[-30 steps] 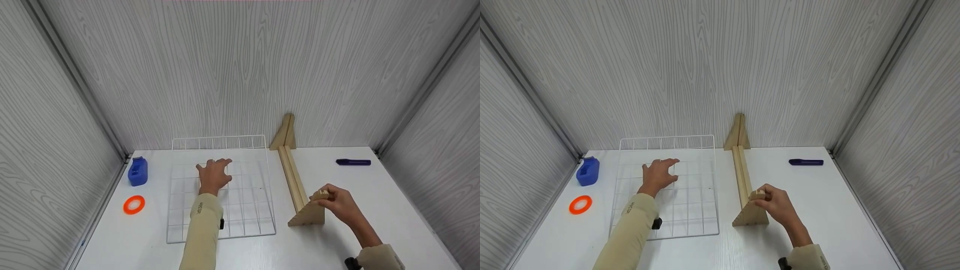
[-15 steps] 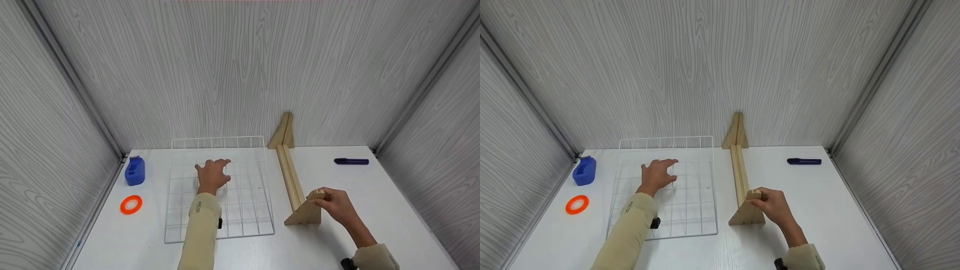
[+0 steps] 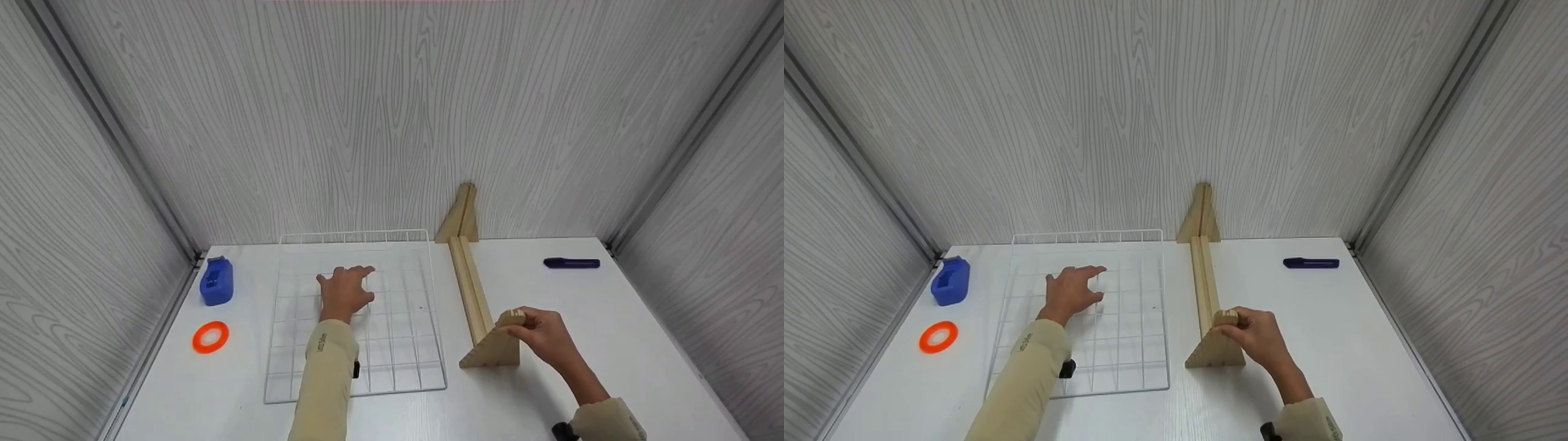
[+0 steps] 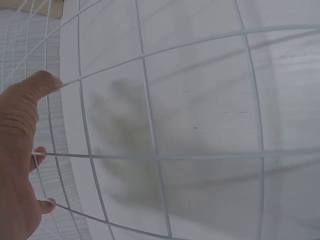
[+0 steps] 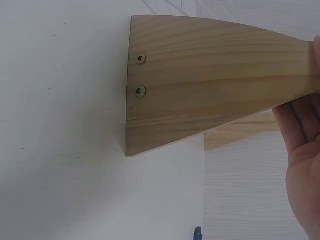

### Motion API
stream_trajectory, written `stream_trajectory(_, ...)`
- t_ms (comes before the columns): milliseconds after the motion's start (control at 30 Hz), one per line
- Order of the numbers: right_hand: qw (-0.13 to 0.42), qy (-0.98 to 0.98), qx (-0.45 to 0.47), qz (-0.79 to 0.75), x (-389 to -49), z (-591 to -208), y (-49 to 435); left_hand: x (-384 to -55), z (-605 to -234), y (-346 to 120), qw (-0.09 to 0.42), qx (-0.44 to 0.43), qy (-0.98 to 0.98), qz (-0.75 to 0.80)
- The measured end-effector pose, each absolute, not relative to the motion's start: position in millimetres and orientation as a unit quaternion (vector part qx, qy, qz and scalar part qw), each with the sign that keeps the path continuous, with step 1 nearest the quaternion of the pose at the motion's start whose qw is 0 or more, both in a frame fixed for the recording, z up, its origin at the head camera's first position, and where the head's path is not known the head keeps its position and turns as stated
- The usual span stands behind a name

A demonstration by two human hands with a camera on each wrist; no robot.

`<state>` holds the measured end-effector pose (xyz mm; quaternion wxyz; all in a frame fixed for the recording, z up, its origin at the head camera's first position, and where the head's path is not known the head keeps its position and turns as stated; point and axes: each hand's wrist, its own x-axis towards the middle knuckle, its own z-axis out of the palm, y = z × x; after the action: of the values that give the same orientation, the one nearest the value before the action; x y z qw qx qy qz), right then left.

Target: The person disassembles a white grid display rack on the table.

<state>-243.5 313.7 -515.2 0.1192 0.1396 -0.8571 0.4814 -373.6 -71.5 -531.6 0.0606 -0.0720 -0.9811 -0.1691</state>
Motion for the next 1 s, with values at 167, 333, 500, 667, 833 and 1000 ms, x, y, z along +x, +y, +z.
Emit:
stream_trajectory(167,0.120,-0.867,0.152,0.459,-246.3,-512.9,315.2,-372.7,-536.9,-73.2,0.059,-0.080,-0.977,-0.189)
stream_trajectory(333,0.140,-0.884,0.154,0.418,-248.3,-515.7,315.7,-372.1,-541.9,-72.8,0.046,-0.076,-0.977,-0.194)
stream_trajectory(500,0.138,-0.889,0.163,0.405,-247.6,-518.1,315.8,-373.0,-547.2,-71.7,0.031,-0.075,-0.978,-0.191)
stream_trajectory(667,0.130,-0.885,0.174,0.411,-248.6,-519.4,315.3,-375.6,-552.3,-74.4,0.017,-0.061,-0.981,-0.183)
stream_trajectory(833,0.142,-0.881,0.176,0.415,-246.0,-518.3,317.9,-377.7,-557.2,-74.1,0.008,-0.070,-0.978,-0.195)
stream_trajectory(1000,0.140,-0.884,0.181,0.407,-247.1,-523.5,317.4,-373.9,-563.7,-77.7,0.011,-0.066,-0.977,-0.203)
